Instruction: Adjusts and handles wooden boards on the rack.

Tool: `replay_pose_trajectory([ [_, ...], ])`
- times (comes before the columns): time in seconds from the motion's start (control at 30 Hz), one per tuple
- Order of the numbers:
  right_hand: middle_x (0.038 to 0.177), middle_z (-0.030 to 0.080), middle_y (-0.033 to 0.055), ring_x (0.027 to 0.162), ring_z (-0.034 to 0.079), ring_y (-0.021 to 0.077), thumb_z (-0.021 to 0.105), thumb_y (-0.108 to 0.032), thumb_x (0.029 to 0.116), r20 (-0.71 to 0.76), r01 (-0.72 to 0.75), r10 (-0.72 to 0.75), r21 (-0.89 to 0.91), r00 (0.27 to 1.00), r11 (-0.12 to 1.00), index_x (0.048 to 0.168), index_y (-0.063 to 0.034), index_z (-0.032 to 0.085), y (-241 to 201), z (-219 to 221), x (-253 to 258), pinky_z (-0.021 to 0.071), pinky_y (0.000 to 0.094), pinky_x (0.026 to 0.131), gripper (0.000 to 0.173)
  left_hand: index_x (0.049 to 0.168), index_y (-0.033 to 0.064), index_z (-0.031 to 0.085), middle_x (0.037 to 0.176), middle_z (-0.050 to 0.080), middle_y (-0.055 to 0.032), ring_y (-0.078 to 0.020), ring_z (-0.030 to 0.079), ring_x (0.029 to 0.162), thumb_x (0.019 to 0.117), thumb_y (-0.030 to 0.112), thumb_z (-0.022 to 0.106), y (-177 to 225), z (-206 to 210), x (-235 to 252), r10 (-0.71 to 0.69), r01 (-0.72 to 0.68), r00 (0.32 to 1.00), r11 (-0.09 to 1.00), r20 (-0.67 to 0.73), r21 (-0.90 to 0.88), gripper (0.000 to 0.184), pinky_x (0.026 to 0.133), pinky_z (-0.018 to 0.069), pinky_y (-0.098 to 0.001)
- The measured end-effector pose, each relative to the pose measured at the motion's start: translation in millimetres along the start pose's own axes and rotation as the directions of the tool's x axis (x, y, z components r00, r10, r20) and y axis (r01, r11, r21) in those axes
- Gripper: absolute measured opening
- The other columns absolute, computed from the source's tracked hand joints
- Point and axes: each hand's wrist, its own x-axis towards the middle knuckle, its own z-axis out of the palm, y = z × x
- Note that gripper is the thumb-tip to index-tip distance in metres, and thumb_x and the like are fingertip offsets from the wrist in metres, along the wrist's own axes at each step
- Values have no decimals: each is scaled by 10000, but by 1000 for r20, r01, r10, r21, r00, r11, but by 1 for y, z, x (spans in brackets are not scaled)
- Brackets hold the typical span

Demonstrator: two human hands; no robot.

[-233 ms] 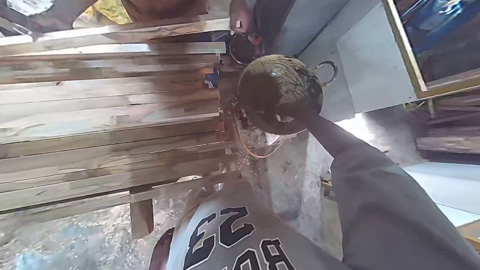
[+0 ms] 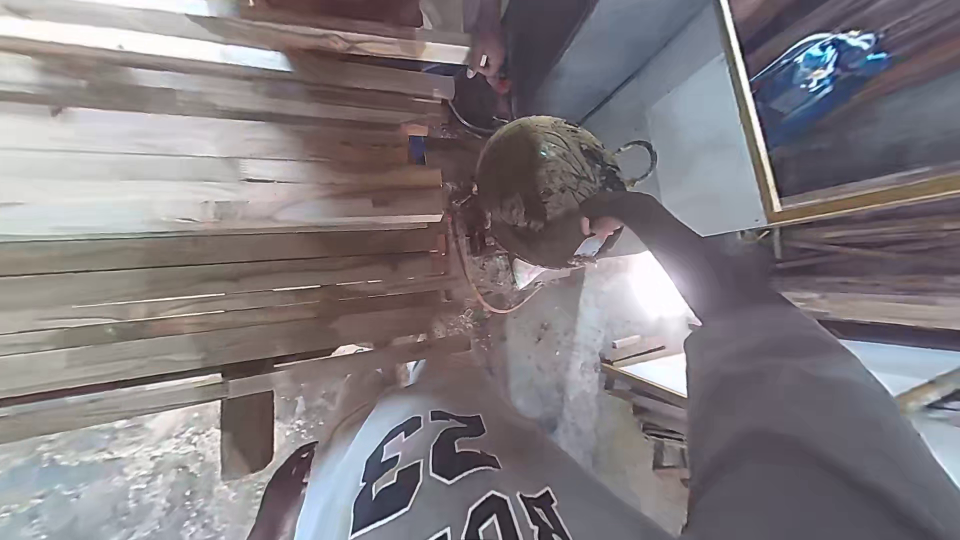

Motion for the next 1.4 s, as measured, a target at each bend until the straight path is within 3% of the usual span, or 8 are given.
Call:
replay_pose_trajectory([
  [0.17,1100,707,239,1098,652,431,699,-141,953,-398,-1,125,298,909,955,1066,-34,764,41,91,28,485,648,962,168,1391,60,597,1288,646,-232,-359,649,1115,1109,229,457,-12,-15,24,-20,21,999,1000,49,-23,357,926,517,-575],
  [0.33,1289,657,218,1260,577,419,646,-16,870,-394,-170,376,465,839,869,1212,-58,721,0,162,29,469,619,1028,352,1407,78,583,1296,641,-245,-394,652,1120,1114,201,448,-13,-29,32,-47,45,988,999,144,16,345,919,512,-601],
  [0.53,1182,655,268,1064,642,484,733,-110,888,-306,-393,448,228,840,891,1058,-13,720,-26,104,-12,519,662,792,197,1393,73,581,1278,644,-226,-352,673,1084,1116,184,433,-24,-42,25,-72,80,986,996,150,-50,333,896,541,-557],
  [0.9,1288,623,279,1198,587,503,823,-195,830,-317,-160,179,86,931,983,1314,-27,625,-27,70,76,466,730,935,548,1396,45,566,1192,703,-192,-273,726,954,1108,174,423,-51,-47,-8,-77,81,997,968,24,-239,346,811,591,-470],
  [1.03,1109,695,246,1066,659,467,807,-210,848,-157,-219,214,-18,964,975,1089,-33,714,-6,38,32,497,726,830,313,1411,59,562,1234,661,-211,-295,690,992,1112,192,451,-51,-30,-3,-117,130,988,983,97,-133,346,854,562,-504],
  [1.13,1027,714,185,1013,677,416,768,-248,865,-305,-229,258,127,917,965,916,-105,744,37,68,38,530,684,788,153,1418,61,565,1318,627,-243,-352,673,1087,1106,187,474,-41,-20,6,-86,96,990,991,111,-89,348,910,545,-562],
  [1.27,1171,695,240,1144,637,455,716,-172,915,-344,-284,464,461,816,841,1112,-67,739,16,130,36,496,684,919,225,1423,69,570,1332,639,-236,-396,652,1160,1104,181,473,-29,-15,22,-35,42,993,998,115,-55,352,950,518,-611],
  [1.4,1269,641,228,1192,605,439,683,-82,867,-306,-412,491,289,816,864,1147,-62,725,-19,145,12,533,616,889,284,1414,66,572,1320,639,-235,-394,651,1144,1097,139,468,-26,-16,25,-53,63,990,995,133,-75,342,935,522,-599],
])
